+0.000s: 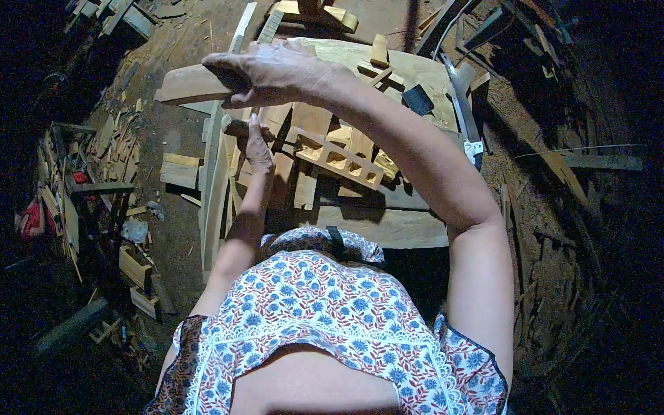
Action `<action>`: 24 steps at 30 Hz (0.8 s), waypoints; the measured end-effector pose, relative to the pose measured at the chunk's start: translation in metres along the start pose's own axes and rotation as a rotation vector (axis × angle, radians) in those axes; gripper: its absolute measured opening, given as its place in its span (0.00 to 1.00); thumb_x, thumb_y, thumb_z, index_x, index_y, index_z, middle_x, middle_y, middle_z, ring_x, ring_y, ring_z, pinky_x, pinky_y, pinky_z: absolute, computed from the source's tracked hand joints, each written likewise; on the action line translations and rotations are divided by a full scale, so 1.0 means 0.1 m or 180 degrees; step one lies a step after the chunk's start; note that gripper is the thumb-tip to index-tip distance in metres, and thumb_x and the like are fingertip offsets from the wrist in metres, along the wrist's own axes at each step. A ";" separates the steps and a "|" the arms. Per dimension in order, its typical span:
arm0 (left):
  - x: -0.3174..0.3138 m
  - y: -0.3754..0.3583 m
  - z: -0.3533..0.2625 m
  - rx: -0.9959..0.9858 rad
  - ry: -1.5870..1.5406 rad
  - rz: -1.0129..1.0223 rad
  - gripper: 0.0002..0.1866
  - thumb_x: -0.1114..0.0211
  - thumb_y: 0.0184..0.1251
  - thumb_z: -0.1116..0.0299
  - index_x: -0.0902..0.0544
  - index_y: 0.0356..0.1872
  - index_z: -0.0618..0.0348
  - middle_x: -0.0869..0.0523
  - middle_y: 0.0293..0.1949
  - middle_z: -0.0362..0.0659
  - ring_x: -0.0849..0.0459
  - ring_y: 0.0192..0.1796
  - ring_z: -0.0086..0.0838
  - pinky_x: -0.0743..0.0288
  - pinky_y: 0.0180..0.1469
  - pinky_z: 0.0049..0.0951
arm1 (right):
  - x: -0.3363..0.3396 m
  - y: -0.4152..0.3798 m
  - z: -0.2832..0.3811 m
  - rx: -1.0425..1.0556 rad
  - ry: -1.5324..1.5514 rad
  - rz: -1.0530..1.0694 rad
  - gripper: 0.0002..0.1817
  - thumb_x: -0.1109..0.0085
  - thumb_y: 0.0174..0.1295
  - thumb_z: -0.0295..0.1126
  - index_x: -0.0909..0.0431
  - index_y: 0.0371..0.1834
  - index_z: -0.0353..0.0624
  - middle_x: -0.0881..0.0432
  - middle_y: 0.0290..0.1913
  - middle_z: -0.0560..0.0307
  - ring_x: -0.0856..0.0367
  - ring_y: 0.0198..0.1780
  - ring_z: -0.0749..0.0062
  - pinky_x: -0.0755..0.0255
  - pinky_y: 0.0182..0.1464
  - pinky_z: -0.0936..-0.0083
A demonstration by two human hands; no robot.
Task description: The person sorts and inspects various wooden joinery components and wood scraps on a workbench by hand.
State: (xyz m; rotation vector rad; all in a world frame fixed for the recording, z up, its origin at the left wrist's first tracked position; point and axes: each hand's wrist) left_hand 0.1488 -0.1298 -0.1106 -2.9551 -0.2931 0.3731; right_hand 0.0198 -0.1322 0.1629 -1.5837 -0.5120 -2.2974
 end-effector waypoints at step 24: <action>0.29 0.46 0.87 0.1833 -0.0859 -0.0095 0.11 0.40 0.66 0.66 0.20 0.43 0.62 0.19 0.39 0.39 0.21 0.42 0.25 0.29 0.48 0.24 | -0.80 0.88 -0.07 0.1347 -0.0538 0.0823 0.16 0.38 0.47 0.45 0.18 0.36 0.50 0.17 0.36 0.54 0.17 0.39 0.62 0.23 0.41 0.65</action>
Point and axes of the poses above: each hand's wrist, its own y-axis towards the middle knuckle, its own x-axis out of the back of the hand, z = x × y
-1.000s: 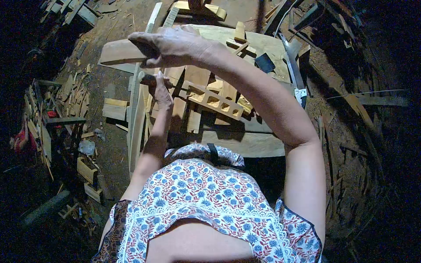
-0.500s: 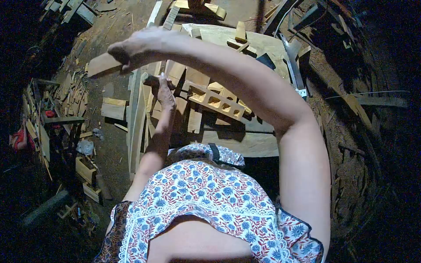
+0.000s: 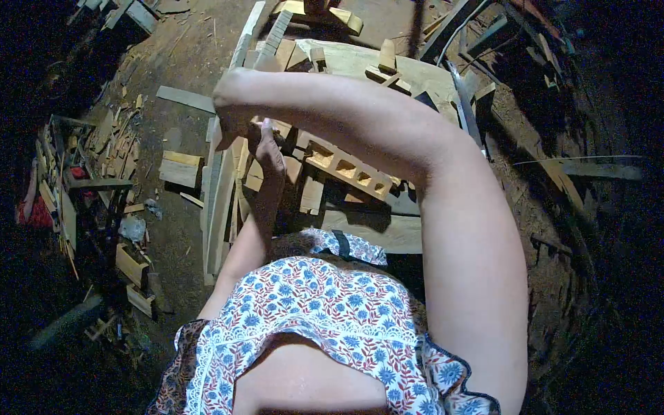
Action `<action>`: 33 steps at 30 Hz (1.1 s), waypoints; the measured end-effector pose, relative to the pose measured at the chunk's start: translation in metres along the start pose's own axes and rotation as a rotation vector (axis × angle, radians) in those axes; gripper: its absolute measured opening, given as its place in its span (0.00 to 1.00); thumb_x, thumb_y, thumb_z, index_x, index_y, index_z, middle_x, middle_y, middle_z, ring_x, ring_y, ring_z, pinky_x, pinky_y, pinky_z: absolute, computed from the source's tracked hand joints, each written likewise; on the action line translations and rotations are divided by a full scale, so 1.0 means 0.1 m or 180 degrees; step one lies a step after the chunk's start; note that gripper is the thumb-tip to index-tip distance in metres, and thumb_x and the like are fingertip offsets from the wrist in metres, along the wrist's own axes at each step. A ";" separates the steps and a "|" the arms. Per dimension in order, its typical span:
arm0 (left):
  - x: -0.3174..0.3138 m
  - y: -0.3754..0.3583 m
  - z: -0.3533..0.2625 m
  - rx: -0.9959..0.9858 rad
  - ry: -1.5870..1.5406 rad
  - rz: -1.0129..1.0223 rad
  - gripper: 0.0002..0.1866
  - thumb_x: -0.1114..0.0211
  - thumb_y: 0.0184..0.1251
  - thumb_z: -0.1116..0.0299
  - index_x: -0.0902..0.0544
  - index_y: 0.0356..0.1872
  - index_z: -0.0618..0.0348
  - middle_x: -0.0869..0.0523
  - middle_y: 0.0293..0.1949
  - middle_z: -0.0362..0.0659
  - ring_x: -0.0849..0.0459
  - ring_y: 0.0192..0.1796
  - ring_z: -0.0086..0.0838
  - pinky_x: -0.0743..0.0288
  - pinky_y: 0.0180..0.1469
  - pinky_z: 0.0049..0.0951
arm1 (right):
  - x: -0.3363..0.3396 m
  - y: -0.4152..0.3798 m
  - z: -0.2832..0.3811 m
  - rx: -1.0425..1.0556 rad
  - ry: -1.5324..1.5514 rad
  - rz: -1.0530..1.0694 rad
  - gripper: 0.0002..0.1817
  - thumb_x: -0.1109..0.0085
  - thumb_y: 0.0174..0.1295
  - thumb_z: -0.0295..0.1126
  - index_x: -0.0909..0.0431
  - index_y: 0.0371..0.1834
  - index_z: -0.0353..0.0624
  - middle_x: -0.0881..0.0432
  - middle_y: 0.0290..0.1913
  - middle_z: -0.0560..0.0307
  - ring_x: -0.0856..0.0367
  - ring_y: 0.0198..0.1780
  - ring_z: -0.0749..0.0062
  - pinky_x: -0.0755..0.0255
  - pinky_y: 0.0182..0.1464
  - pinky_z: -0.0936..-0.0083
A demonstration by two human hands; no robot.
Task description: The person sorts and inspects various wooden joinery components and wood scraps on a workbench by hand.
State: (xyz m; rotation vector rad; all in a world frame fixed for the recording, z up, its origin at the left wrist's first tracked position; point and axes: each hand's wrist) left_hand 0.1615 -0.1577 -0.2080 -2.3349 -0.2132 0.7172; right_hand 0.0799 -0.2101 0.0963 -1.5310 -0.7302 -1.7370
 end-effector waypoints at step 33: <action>-0.63 -0.97 -0.39 -0.1582 0.0758 0.0507 0.11 0.45 0.69 0.56 0.24 0.41 0.51 0.29 0.31 0.31 0.31 0.35 0.16 0.36 0.45 0.20 | 0.51 -1.05 0.20 -0.1533 0.1230 -0.0858 0.43 0.39 0.50 0.59 0.43 0.69 0.59 0.23 0.54 0.50 0.23 0.52 0.57 0.28 0.58 0.63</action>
Point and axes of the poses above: each hand's wrist, its own y-axis towards the middle knuckle, its own x-axis out of the back of the hand, z = x × y
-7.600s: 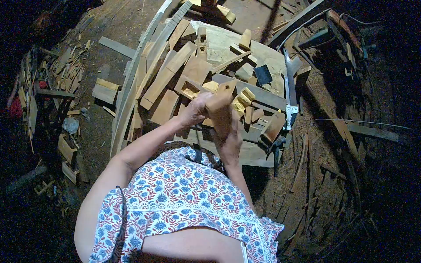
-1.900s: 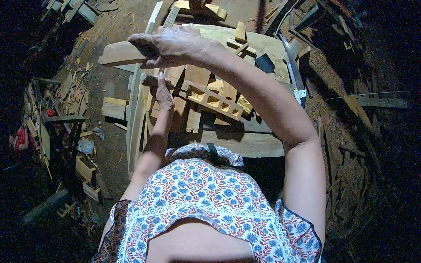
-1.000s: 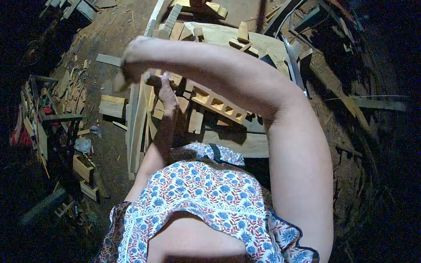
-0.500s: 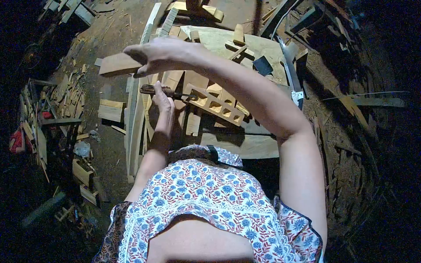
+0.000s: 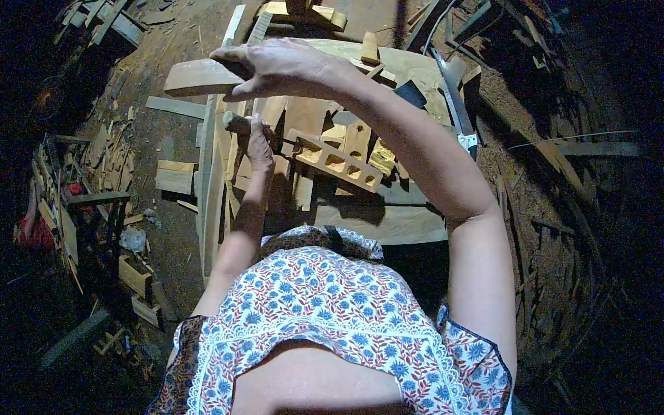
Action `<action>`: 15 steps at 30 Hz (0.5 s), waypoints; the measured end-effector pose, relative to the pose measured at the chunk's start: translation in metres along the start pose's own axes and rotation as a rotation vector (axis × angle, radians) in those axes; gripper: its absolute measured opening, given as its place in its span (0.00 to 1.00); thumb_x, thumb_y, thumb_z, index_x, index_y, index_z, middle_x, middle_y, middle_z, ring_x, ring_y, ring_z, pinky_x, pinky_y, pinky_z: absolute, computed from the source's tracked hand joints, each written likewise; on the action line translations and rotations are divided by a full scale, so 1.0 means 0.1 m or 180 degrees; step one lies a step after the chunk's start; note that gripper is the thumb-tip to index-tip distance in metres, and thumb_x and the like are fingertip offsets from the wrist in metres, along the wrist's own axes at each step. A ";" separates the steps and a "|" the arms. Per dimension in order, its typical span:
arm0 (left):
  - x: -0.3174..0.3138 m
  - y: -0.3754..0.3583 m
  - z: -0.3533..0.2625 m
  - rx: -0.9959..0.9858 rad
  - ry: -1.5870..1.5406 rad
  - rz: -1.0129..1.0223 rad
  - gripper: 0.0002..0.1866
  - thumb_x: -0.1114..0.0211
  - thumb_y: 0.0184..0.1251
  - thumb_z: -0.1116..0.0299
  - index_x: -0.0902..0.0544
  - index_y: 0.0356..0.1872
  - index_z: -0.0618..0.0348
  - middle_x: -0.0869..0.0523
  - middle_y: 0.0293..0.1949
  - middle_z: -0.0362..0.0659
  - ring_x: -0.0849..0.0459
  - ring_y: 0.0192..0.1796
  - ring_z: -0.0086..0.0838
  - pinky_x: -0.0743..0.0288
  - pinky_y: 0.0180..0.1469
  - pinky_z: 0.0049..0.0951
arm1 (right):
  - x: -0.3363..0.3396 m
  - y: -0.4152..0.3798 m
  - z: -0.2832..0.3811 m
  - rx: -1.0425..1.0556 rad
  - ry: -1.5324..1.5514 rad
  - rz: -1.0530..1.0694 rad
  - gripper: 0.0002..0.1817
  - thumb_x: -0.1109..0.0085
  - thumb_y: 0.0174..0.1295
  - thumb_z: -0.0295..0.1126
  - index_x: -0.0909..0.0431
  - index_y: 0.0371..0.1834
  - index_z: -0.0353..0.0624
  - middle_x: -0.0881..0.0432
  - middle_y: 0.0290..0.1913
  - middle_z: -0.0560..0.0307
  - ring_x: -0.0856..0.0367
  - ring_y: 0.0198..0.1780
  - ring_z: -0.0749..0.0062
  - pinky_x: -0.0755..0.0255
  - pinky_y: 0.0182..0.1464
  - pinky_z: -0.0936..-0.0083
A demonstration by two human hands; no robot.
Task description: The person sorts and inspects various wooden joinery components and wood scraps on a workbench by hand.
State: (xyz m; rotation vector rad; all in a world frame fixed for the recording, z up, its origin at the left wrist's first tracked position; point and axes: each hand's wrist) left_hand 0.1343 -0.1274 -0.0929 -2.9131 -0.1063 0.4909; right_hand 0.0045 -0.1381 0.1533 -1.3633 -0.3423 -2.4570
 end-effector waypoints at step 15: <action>-0.19 -0.09 -0.27 0.0270 -0.0859 0.0308 0.08 0.41 0.66 0.65 0.24 0.29 0.55 0.27 0.25 0.30 0.30 0.28 0.16 0.35 0.31 0.19 | -0.33 0.70 -0.02 0.0442 -0.1708 0.1301 0.25 0.39 0.54 0.53 0.22 0.49 0.51 0.17 0.36 0.50 0.18 0.36 0.64 0.23 0.39 0.72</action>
Point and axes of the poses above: each hand's wrist, its own y-axis towards the middle knuckle, its own x-axis out of the back of the hand, z = x × y
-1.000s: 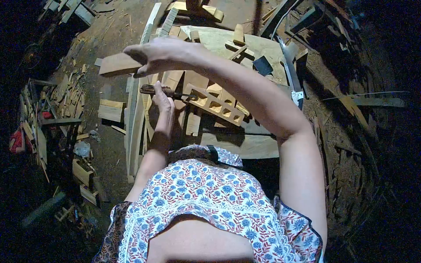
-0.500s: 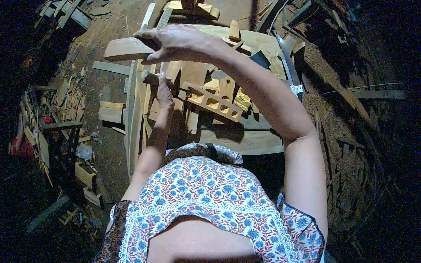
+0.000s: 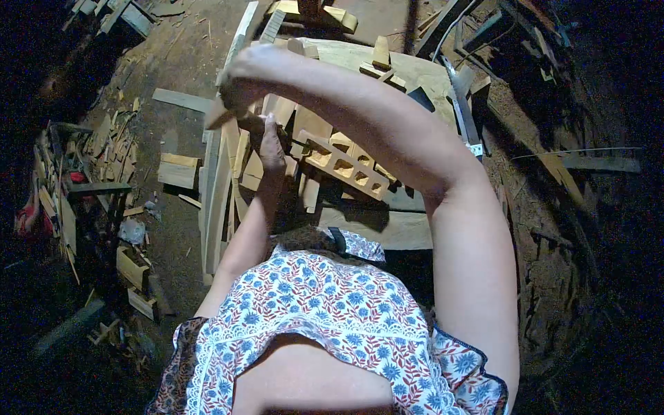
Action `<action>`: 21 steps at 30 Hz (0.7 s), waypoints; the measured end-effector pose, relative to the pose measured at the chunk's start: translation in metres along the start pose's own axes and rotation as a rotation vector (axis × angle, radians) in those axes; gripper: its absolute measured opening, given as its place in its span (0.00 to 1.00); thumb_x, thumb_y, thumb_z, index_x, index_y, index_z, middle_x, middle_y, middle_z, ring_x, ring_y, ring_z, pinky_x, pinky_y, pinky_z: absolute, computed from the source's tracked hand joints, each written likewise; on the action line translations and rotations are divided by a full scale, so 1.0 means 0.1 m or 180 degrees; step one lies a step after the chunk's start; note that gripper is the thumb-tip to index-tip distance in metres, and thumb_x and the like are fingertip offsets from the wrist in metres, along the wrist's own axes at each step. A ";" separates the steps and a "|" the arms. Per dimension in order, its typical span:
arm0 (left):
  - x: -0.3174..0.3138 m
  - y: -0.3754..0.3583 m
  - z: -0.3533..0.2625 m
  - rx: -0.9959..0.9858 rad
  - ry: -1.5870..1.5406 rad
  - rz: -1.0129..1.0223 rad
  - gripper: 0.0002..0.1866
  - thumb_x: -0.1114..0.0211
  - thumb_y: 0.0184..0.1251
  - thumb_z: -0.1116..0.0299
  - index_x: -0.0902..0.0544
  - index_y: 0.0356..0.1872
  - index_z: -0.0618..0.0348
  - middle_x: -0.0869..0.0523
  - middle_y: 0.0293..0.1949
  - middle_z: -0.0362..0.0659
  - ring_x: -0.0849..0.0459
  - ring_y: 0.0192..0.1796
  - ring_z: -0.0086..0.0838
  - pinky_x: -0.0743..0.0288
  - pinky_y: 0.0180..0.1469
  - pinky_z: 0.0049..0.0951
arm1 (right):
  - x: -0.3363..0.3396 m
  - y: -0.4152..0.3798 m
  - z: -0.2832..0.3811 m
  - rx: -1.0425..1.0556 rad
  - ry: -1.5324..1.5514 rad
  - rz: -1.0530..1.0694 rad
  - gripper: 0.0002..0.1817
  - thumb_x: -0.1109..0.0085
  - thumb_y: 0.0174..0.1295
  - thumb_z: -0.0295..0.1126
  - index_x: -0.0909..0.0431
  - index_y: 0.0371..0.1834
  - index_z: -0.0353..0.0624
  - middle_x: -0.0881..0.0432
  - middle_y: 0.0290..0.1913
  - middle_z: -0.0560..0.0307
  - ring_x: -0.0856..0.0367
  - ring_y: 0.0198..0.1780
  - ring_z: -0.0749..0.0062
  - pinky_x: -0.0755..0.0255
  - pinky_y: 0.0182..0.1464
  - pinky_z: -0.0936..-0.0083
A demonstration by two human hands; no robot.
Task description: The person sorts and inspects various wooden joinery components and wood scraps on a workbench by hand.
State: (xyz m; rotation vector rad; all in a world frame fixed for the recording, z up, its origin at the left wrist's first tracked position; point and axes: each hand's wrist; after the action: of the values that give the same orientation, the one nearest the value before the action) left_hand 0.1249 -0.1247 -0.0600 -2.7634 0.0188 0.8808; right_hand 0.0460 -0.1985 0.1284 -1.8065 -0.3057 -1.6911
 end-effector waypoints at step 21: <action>0.17 0.08 0.05 0.0059 0.0296 -0.1289 0.16 0.39 0.63 0.55 0.20 0.28 0.60 0.24 0.24 0.34 0.29 0.27 0.18 0.33 0.33 0.23 | -0.10 -0.52 0.12 -0.0183 0.2047 -0.0723 0.44 0.42 0.54 0.58 0.46 0.70 0.50 0.22 0.51 0.45 0.21 0.50 0.58 0.27 0.51 0.64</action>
State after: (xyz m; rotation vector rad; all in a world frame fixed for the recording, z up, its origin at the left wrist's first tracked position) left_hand 0.1351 -0.1305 -0.0757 -2.6455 -0.4943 0.6393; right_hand 0.0248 -0.1487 0.1345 -1.2017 -0.1841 -2.3494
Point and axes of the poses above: each hand's wrist, its own y-axis towards the middle knuckle, its own x-axis out of the back of the hand, z = x × y
